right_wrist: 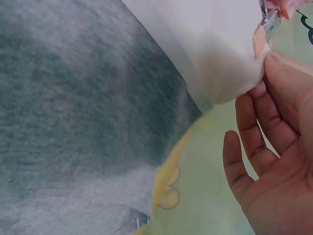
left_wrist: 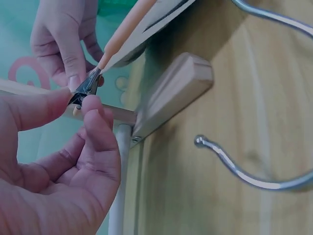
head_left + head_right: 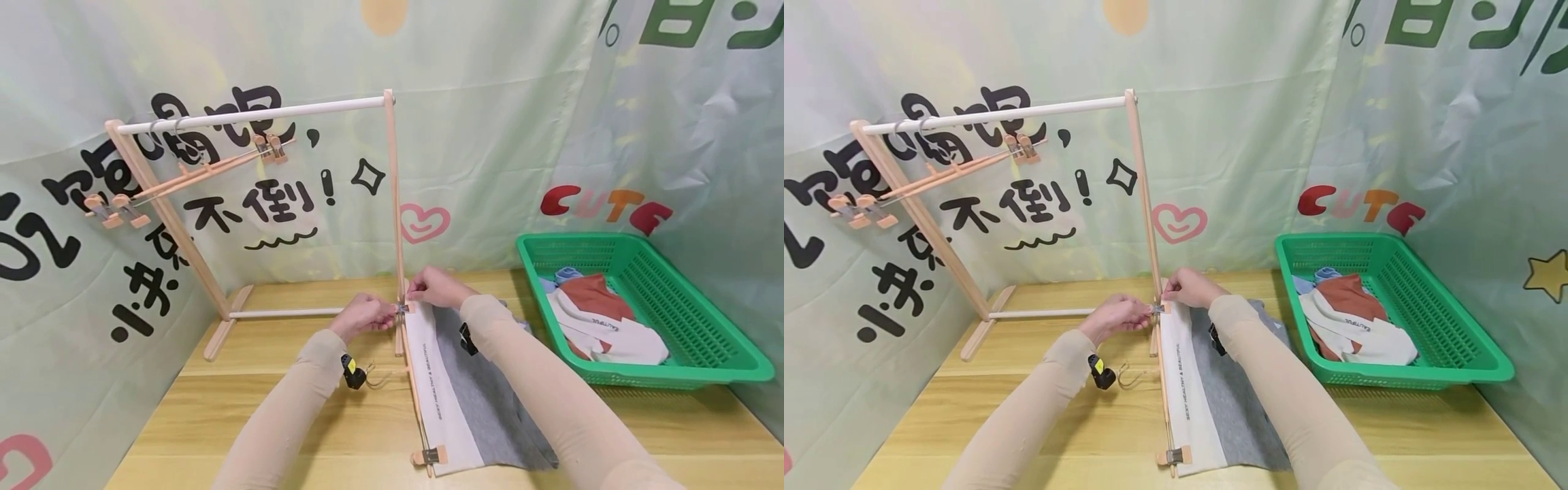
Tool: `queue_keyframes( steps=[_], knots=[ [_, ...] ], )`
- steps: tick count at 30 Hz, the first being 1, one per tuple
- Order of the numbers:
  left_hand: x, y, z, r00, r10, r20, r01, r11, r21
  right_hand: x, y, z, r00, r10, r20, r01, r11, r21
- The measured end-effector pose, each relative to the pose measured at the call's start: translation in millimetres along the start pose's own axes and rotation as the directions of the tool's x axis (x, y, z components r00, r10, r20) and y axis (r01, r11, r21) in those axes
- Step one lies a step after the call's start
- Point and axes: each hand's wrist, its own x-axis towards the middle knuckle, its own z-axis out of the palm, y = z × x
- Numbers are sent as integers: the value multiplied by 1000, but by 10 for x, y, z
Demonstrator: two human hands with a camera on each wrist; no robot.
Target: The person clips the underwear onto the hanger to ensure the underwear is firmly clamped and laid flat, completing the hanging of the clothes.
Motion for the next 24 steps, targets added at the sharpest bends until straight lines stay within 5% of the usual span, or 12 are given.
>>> queue_keyframes(
  steps=[8, 13, 17, 20, 24],
  knots=[
    [-48, -122, 20, 999, -47, -24, 48, 998, 43, -117, 72, 0, 1000, -19, 4, 19, 999, -26],
    [-114, -170, 46, 994, -5, -106, 29, 976, 217, -211, 179, 9, 999, -36, 7, 36, 998, -53],
    [-276, -173, 84, 965, 134, -224, -13, 882, 472, -260, 244, 1, 999, -25, 31, 26, 999, -39],
    [-481, -192, 156, 943, 222, -247, -30, 798, 602, -279, 269, -35, 999, -30, 31, 31, 999, -32],
    [-785, -257, 339, 959, 240, -148, -94, 767, 634, -293, 270, -117, 1000, -29, 12, 29, 1000, -1]
  ],
)
